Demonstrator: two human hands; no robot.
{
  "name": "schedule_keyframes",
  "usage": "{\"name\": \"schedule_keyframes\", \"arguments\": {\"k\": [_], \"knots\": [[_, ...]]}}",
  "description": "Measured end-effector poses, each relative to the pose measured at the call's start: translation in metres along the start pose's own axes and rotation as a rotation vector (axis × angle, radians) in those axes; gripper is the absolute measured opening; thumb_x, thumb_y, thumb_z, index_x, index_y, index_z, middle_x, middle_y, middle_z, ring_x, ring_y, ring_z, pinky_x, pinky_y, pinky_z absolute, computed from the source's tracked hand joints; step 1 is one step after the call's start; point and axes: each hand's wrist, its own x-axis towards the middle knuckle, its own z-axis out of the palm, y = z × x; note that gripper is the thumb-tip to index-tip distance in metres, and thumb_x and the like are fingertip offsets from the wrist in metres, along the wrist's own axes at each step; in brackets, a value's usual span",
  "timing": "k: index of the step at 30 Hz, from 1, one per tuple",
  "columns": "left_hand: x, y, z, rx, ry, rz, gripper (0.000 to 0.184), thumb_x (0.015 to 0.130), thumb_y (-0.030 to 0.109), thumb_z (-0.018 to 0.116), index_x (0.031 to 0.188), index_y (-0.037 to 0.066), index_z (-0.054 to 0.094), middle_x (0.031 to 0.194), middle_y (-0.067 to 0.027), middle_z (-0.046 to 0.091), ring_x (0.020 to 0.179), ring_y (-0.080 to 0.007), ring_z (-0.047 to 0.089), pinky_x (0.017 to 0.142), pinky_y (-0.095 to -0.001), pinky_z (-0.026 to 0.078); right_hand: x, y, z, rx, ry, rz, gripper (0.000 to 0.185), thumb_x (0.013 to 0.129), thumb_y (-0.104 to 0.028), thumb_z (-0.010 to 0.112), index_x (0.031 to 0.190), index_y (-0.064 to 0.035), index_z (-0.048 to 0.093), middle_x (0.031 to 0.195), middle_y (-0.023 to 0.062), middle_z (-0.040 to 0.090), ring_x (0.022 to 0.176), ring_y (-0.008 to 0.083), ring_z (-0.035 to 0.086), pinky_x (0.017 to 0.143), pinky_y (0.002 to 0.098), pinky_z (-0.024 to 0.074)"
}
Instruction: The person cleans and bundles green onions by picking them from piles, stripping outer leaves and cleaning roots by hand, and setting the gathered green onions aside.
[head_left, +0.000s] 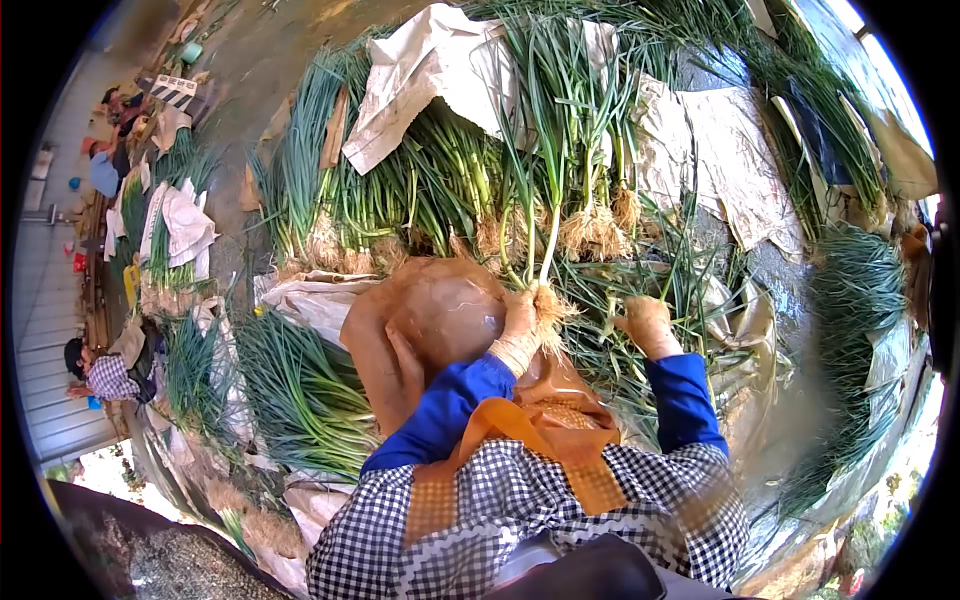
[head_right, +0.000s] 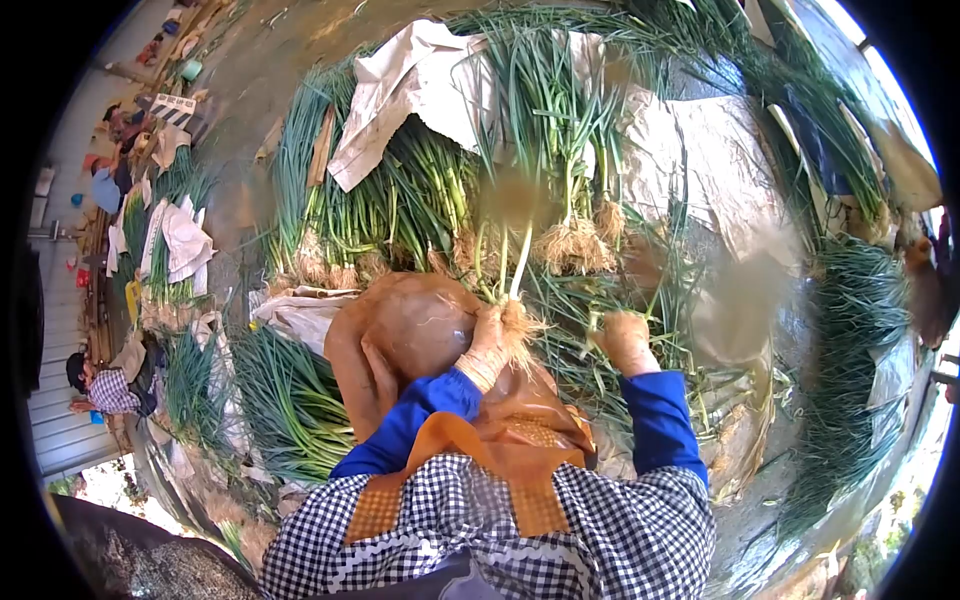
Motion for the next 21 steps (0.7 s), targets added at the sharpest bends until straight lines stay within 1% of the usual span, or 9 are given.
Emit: {"name": "schedule_keyframes", "arguments": {"k": [3, 5, 7, 9, 13, 15, 16, 19, 21], "knots": [[0.001, -0.01, -0.01, 0.381, 0.109, 0.232, 0.009, 0.09, 0.014, 0.048, 0.086, 0.007, 0.052, 0.065, 0.0004, 0.05, 0.054, -0.0113, 0.049, 0.05, -0.0262, 0.046, 0.07, -0.06, -0.021, 0.336, 0.198, 0.151, 0.032, 0.078, -0.033, 0.061, 0.101, -0.0106, 0.059, 0.077, 0.0108, 0.061, 0.072, 0.0252, 0.061, 0.062, 0.0347, 0.0481], [0.002, -0.013, -0.012, 0.444, 0.115, 0.338, 0.013, 0.087, 0.007, 0.049, 0.1, 0.008, 0.051, 0.088, -0.0044, 0.056, 0.075, -0.0156, 0.055, 0.065, -0.0299, 0.049, 0.1, -0.078, -0.026, 0.354, 0.007, 0.109, 0.029, 0.079, -0.034, 0.06, 0.097, -0.0118, 0.061, 0.079, 0.0115, 0.061, 0.072, 0.0259, 0.061, 0.065, 0.0348, 0.0477], [0.014, -0.015, -0.031, 0.518, 0.129, 0.339, 0.02, 0.087, 0.005, 0.049, 0.107, 0.009, 0.05, 0.093, -0.0057, 0.055, 0.081, -0.0169, 0.056, 0.069, -0.0296, 0.049, 0.116, -0.042, 0.025, 0.339, 0.105, -0.361, 0.025, 0.082, -0.029, 0.056, 0.092, -0.0076, 0.063, 0.077, 0.0098, 0.061, 0.068, 0.0229, 0.059, 0.064, 0.0331, 0.047], [0.001, -0.006, -0.015, 0.46, 0.186, 0.31, 0.016, 0.086, 0.005, 0.048, 0.1, 0.005, 0.053, 0.091, -0.0069, 0.058, 0.08, -0.0173, 0.057, 0.07, -0.0301, 0.049, 0.104, -0.062, -0.007, 0.828, -0.223, 0.04, 0.024, 0.084, -0.028, 0.056, 0.086, -0.0045, 0.061, 0.077, 0.008, 0.062, 0.067, 0.0171, 0.058, 0.06, 0.0302, 0.0461], [0.009, 0.005, -0.015, 0.343, 0.078, 0.088, 0.029, 0.081, 0.007, 0.051, 0.107, -0.008, 0.055, 0.098, -0.0169, 0.061, 0.089, -0.0234, 0.06, 0.083, -0.0341, 0.048, 0.046, -0.038, -0.051, 1.541, -0.665, -0.019, 0.027, 0.084, -0.03, 0.057, 0.084, -0.0034, 0.06, 0.086, 0.0078, 0.064, 0.07, 0.013, 0.059, 0.063, 0.0272, 0.0474], [0.005, 0.011, -0.007, 0.193, 0.145, -0.006, 0.03, 0.081, 0.007, 0.051, 0.106, -0.008, 0.055, 0.103, -0.0183, 0.06, 0.092, -0.0261, 0.059, 0.088, -0.0369, 0.046, 0.057, -0.024, -0.077, 0.648, -0.96, 0.318, 0.034, 0.083, -0.033, 0.058, 0.098, -0.0028, 0.061, 0.094, 0.0075, 0.064, 0.079, 0.0161, 0.062, 0.07, 0.0299, 0.0492], [-0.002, 0.015, 0.009, 0.161, 0.065, -0.066, 0.029, 0.081, 0.004, 0.05, 0.107, -0.008, 0.054, 0.101, -0.0177, 0.06, 0.093, -0.0272, 0.059, 0.09, -0.0374, 0.045, 0.058, 0.072, 0.035, -0.318, -0.775, 0.023, 0.038, 0.084, -0.034, 0.056, 0.107, -0.0038, 0.06, 0.095, 0.0068, 0.065, 0.087, 0.0221, 0.063, 0.076, 0.0328, 0.0496], [-0.014, 0.029, 0.04, -0.028, -0.018, -0.029, 0.019, 0.077, -0.006, 0.053, 0.094, 0.001, 0.055, 0.091, -0.0108, 0.06, 0.091, -0.0219, 0.057, 0.086, -0.031, 0.048, 0.135, 0.087, 0.015, 0.126, 0.034, 0.464, 0.044, 0.082, -0.046, 0.052, 0.091, -0.0039, 0.063, 0.086, 0.0161, 0.065, 0.083, 0.0313, 0.062, 0.071, 0.0402, 0.0494], [0.009, 0.041, 0.011, 0.132, -0.074, 0.134, 0.014, 0.079, -0.005, 0.052, 0.09, 0.004, 0.055, 0.09, -0.01, 0.06, 0.087, -0.0223, 0.059, 0.084, -0.0318, 0.049, 0.185, 0.045, -0.015, 0.071, 0.099, 0.614, 0.052, 0.077, -0.052, 0.056, 0.092, -0.0025, 0.062, 0.085, 0.0196, 0.063, 0.082, 0.031, 0.062, 0.073, 0.0398, 0.0476]]}}
